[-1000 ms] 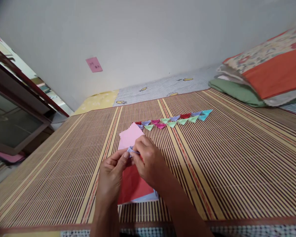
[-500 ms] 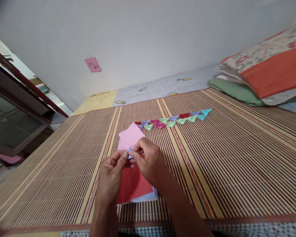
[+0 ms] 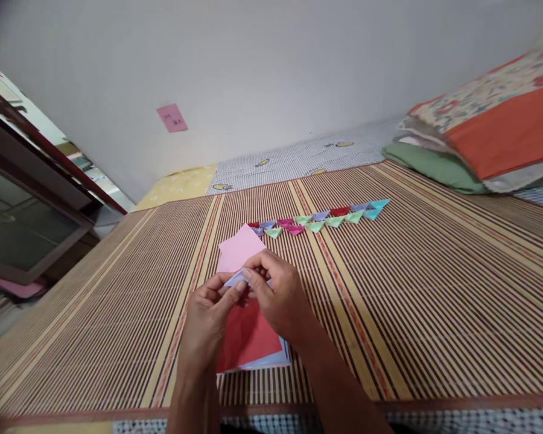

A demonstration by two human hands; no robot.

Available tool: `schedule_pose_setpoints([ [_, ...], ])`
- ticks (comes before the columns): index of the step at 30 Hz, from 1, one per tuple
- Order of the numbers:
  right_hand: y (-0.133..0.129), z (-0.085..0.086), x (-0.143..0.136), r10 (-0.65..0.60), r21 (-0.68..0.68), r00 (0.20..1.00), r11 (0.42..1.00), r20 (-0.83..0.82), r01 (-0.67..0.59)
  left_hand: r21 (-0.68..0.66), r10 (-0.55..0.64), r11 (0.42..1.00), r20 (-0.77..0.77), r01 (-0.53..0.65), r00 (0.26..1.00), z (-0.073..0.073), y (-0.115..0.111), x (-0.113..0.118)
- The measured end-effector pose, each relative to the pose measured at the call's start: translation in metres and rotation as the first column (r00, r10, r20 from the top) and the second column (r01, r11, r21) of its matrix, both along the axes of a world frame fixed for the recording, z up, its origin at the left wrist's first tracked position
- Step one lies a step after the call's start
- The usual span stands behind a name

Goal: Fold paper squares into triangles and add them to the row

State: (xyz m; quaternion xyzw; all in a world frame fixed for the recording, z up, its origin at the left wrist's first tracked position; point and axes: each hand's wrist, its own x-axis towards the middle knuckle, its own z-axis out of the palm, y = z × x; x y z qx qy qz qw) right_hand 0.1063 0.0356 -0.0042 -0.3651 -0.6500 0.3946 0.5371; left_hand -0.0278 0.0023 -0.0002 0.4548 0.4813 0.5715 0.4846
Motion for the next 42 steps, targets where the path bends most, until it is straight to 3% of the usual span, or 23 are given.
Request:
schedule_pose_setpoints([
  [3, -0.001, 0.001, 0.001, 0.038, -0.117, 0.995, 0.992, -0.087, -0.048, -0.01, -0.012, 1.0, 0.058, 0.013, 0.998, -0.002, 0.001, 0.002],
  [9, -0.001, -0.007, -0.001, 0.106, -0.205, 0.962, 0.966, -0.25, -0.16, 0.062, 0.025, 0.998, 0.043, -0.028, 0.999, -0.005, -0.001, 0.004],
  [14, 0.005, -0.008, 0.007, 0.093, -0.124, 0.983, 0.986, -0.161, -0.113, 0.047, -0.037, 0.998, -0.051, 0.039, 0.998, 0.0, -0.004, 0.004],
  [19, 0.006, -0.005, 0.015, 0.139, -0.15, 0.975, 0.975, -0.175, -0.166, 0.091, -0.064, 0.993, -0.135, 0.076, 0.989, 0.004, -0.006, 0.001],
  [23, 0.005, -0.002, 0.018, 0.254, -0.134, 0.961, 0.954, -0.106, -0.267, 0.067, -0.137, 0.987, -0.136, 0.147, 0.981, 0.004, -0.004, -0.002],
  [32, 0.006, -0.001, 0.017, 0.225, -0.162, 0.974, 0.962, 0.001, -0.222, 0.076, 0.087, 0.994, -0.078, -0.081, 0.993, -0.006, -0.001, -0.009],
  [42, 0.007, -0.004, 0.017, 0.228, -0.099, 0.973, 0.968, -0.024, -0.229, 0.069, 0.075, 0.994, 0.114, -0.083, 0.991, -0.01, -0.001, -0.007],
])
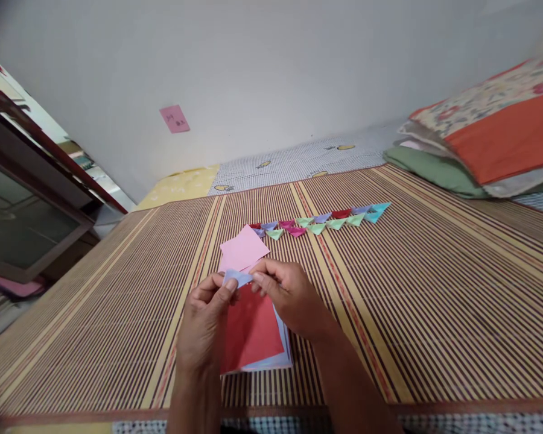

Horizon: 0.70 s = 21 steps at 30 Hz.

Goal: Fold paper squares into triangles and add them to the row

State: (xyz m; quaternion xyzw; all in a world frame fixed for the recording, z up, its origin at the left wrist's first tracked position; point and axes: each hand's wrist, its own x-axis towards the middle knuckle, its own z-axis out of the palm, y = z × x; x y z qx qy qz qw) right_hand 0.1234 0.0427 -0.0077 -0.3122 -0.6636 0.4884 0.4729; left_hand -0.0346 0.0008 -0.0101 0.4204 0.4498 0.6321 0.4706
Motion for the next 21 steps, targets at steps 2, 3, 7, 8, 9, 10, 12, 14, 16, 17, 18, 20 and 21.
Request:
schedule_pose_setpoints([
  [2, 0.001, 0.0, -0.001, -0.005, -0.027, 0.999, 1.0, -0.046, 0.004, 0.03, 0.054, 0.998, -0.007, -0.054, 0.999, 0.0, 0.001, 0.003],
  [3, 0.002, -0.001, -0.003, -0.014, -0.046, 0.998, 0.999, -0.065, 0.011, 0.047, 0.085, 0.995, -0.018, -0.084, 0.996, 0.0, 0.001, 0.005],
  [7, 0.002, -0.003, -0.007, -0.078, -0.071, 0.994, 0.995, -0.081, 0.073, 0.063, 0.116, 0.992, -0.073, -0.112, 0.991, 0.002, 0.001, 0.01],
  [8, 0.001, -0.003, -0.006, -0.084, -0.056, 0.994, 0.995, -0.073, 0.08, 0.044, 0.093, 0.995, -0.082, -0.09, 0.992, 0.004, 0.001, 0.01],
  [9, 0.001, -0.002, -0.005, -0.079, -0.035, 0.995, 0.996, -0.055, 0.077, 0.017, 0.064, 0.998, -0.091, -0.062, 0.994, 0.005, 0.0, 0.01],
  [10, 0.001, -0.001, -0.002, -0.064, -0.01, 0.998, 0.998, -0.028, 0.064, -0.011, 0.031, 0.999, -0.098, -0.032, 0.995, 0.007, 0.0, 0.009],
  [12, 0.0, 0.001, 0.005, -0.02, 0.03, 0.999, 0.999, 0.035, 0.019, -0.052, -0.034, 0.998, -0.107, 0.029, 0.994, 0.011, -0.002, 0.007],
  [14, 0.0, 0.004, 0.012, 0.028, 0.05, 0.996, 0.998, 0.081, -0.032, -0.069, -0.093, 0.994, -0.11, 0.086, 0.99, 0.015, -0.003, 0.004],
  [16, 0.0, 0.005, 0.016, 0.083, 0.05, 0.992, 0.995, 0.1, -0.088, -0.067, -0.134, 0.99, -0.12, 0.126, 0.984, 0.016, -0.005, 0.002],
  [17, 0.0, 0.005, 0.017, 0.102, 0.043, 0.99, 0.993, 0.093, -0.106, -0.059, -0.137, 0.99, -0.132, 0.13, 0.982, 0.017, -0.006, 0.002],
  [18, 0.0, 0.005, 0.016, 0.11, 0.031, 0.991, 0.993, 0.074, -0.112, -0.044, -0.123, 0.992, -0.148, 0.118, 0.981, 0.016, -0.007, 0.001],
  [20, 0.0, 0.004, 0.011, 0.108, -0.011, 0.994, 0.994, 0.017, -0.108, 0.005, -0.053, 0.998, -0.189, 0.055, 0.98, 0.015, -0.007, 0.002],
  [21, -0.001, 0.003, 0.008, 0.103, -0.036, 0.995, 0.994, -0.006, -0.103, 0.033, -0.005, 0.999, -0.211, 0.012, 0.977, 0.014, -0.008, 0.003],
])
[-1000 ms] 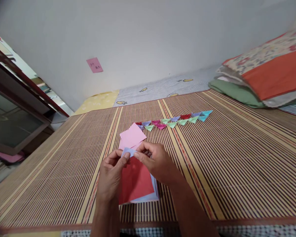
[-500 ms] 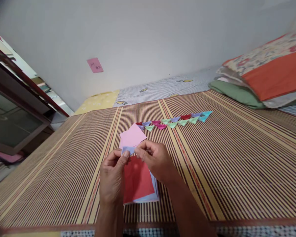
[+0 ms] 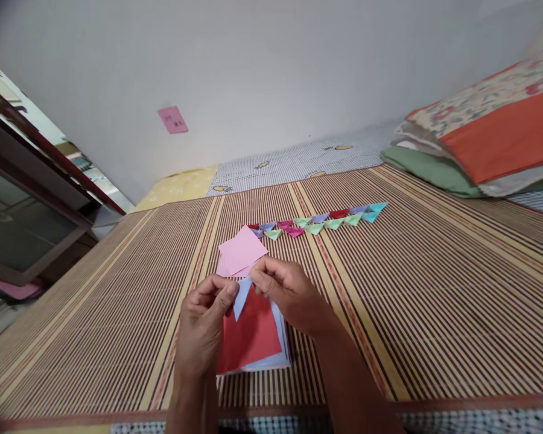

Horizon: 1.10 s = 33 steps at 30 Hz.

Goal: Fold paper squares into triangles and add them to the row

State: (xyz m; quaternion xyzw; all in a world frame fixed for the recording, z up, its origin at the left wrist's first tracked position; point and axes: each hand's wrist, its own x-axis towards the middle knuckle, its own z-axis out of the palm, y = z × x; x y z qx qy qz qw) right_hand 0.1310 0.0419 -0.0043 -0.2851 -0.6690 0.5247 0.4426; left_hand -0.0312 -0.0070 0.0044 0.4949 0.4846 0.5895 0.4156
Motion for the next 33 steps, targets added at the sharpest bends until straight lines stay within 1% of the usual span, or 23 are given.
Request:
schedule_pose_setpoints([
  [1, -0.001, 0.0, -0.004, -0.008, -0.022, 1.0, 1.0, -0.012, 0.007, 0.025, 0.043, 0.999, -0.019, -0.042, 0.999, -0.001, 0.0, 0.001],
  [3, -0.002, 0.0, -0.011, -0.027, -0.036, 1.0, 0.999, 0.014, 0.027, 0.06, 0.116, 0.992, -0.051, -0.113, 0.992, -0.003, 0.0, 0.004],
  [5, -0.004, 0.002, -0.016, -0.075, -0.006, 0.996, 0.997, 0.049, 0.075, 0.088, 0.178, 0.981, -0.085, -0.171, 0.98, -0.006, 0.0, 0.007],
  [7, -0.006, 0.003, -0.017, -0.095, 0.027, 0.994, 0.995, 0.06, 0.093, 0.116, 0.226, 0.971, -0.132, -0.211, 0.965, -0.007, 0.0, 0.009],
  [9, -0.006, 0.003, -0.016, -0.079, 0.045, 0.995, 0.996, 0.059, 0.076, 0.138, 0.238, 0.967, -0.175, -0.216, 0.955, -0.008, 0.0, 0.01],
  [11, -0.005, 0.003, -0.014, -0.069, 0.066, 0.996, 0.996, 0.055, 0.066, 0.145, 0.21, 0.972, -0.184, -0.185, 0.96, -0.008, 0.0, 0.01],
  [14, -0.004, 0.003, -0.014, -0.121, 0.1, 0.992, 0.988, 0.045, 0.116, 0.145, 0.175, 0.978, -0.183, -0.15, 0.967, -0.007, -0.001, 0.01],
  [17, -0.003, 0.003, -0.017, -0.2, 0.139, 0.978, 0.972, 0.058, 0.191, 0.158, 0.212, 0.971, -0.222, -0.18, 0.952, -0.006, -0.001, 0.012],
  [21, -0.004, 0.003, -0.019, -0.265, 0.19, 0.961, 0.95, 0.075, 0.247, 0.199, 0.293, 0.949, -0.263, -0.246, 0.919, -0.004, -0.001, 0.016],
  [23, -0.004, 0.002, -0.017, -0.261, 0.181, 0.965, 0.951, 0.041, 0.249, 0.185, 0.272, 0.955, -0.233, -0.232, 0.934, -0.005, -0.001, 0.017],
  [25, -0.005, 0.001, -0.016, -0.216, 0.143, 0.976, 0.966, -0.01, 0.215, 0.147, 0.22, 0.97, -0.174, -0.195, 0.96, -0.005, -0.001, 0.017],
  [27, -0.004, 0.001, -0.016, -0.183, 0.108, 0.982, 0.976, -0.047, 0.187, 0.123, 0.192, 0.977, -0.14, -0.175, 0.971, -0.006, -0.001, 0.016],
  [30, -0.004, 0.001, -0.018, -0.236, 0.129, 0.971, 0.962, -0.048, 0.24, 0.117, 0.183, 0.979, -0.144, -0.167, 0.973, -0.006, 0.001, 0.015],
  [31, -0.004, 0.001, -0.018, -0.262, 0.14, 0.964, 0.954, -0.046, 0.265, 0.105, 0.163, 0.983, -0.145, -0.149, 0.976, -0.005, 0.001, 0.014],
  [33, -0.004, -0.001, -0.018, -0.286, 0.13, 0.957, 0.948, -0.045, 0.289, 0.055, 0.077, 0.996, -0.139, -0.07, 0.987, -0.002, 0.002, 0.012],
])
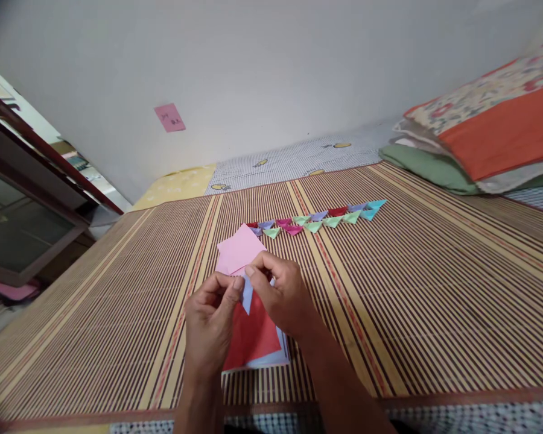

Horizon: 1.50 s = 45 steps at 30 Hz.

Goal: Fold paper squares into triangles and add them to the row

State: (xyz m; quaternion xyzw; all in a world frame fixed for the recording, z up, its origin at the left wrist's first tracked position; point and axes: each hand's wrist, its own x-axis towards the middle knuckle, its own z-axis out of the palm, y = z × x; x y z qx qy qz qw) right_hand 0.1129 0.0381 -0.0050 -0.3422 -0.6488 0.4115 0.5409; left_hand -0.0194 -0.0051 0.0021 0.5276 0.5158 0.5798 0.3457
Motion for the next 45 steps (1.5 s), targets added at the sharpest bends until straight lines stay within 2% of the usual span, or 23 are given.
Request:
schedule_pose_setpoints([
  [3, 0.001, -0.003, 0.002, 0.025, -0.079, 0.999, 0.997, -0.02, -0.027, -0.075, -0.154, 0.985, 0.042, 0.157, 0.987, 0.004, 0.0, -0.005],
  [5, 0.002, -0.003, 0.002, 0.084, -0.115, 0.996, 0.989, -0.039, -0.088, -0.068, -0.165, 0.983, 0.075, 0.17, 0.983, 0.004, 0.0, -0.009],
  [9, 0.0, 0.0, 0.0, 0.239, -0.117, 0.971, 0.964, -0.013, -0.239, -0.018, -0.028, 0.999, 0.133, 0.03, 0.991, -0.001, 0.002, -0.011],
  [12, -0.003, 0.003, -0.003, 0.284, -0.104, 0.958, 0.955, 0.046, -0.278, 0.003, 0.073, 0.997, 0.187, -0.075, 0.98, -0.006, 0.003, -0.011],
  [16, -0.006, 0.004, -0.006, 0.283, -0.098, 0.956, 0.956, 0.079, -0.275, -0.011, 0.107, 0.994, 0.227, -0.107, 0.968, -0.008, 0.006, -0.015],
  [20, -0.007, 0.006, -0.008, 0.241, -0.05, 0.965, 0.97, 0.103, -0.237, -0.083, 0.027, 0.997, 0.291, -0.003, 0.956, -0.01, 0.008, -0.022],
  [22, -0.008, 0.006, -0.008, 0.21, -0.036, 0.97, 0.978, 0.122, -0.207, -0.07, -0.002, 0.997, 0.315, 0.025, 0.949, -0.011, 0.008, -0.023],
  [28, -0.009, 0.007, -0.009, 0.183, -0.017, 0.973, 0.983, 0.139, -0.182, -0.006, 0.036, 0.999, 0.304, -0.036, 0.952, -0.011, 0.005, -0.015],
  [31, -0.009, 0.007, -0.006, 0.139, 0.014, 0.982, 0.99, 0.129, -0.142, 0.002, 0.006, 1.0, 0.276, -0.007, 0.961, -0.008, 0.004, -0.012],
  [36, -0.007, 0.008, -0.006, 0.24, -0.013, 0.966, 0.971, 0.098, -0.239, 0.02, -0.015, 1.0, 0.275, 0.01, 0.961, -0.005, 0.001, -0.01],
  [38, -0.007, 0.006, -0.009, 0.189, 0.026, 0.975, 0.981, 0.118, -0.193, 0.027, 0.0, 1.0, 0.304, -0.009, 0.953, -0.006, 0.001, -0.009],
  [42, -0.008, 0.001, -0.015, -0.011, 0.17, 0.981, 0.985, 0.196, -0.023, 0.02, 0.027, 0.999, 0.347, -0.036, 0.937, -0.009, 0.002, -0.01],
  [43, -0.008, 0.001, -0.015, -0.014, 0.174, 0.979, 0.985, 0.201, -0.022, 0.018, 0.024, 0.999, 0.35, -0.033, 0.936, -0.009, 0.002, -0.012],
  [45, -0.007, 0.001, -0.012, 0.064, 0.121, 0.984, 0.989, 0.169, -0.085, 0.014, -0.007, 1.0, 0.363, 0.002, 0.932, -0.01, 0.003, -0.014],
])
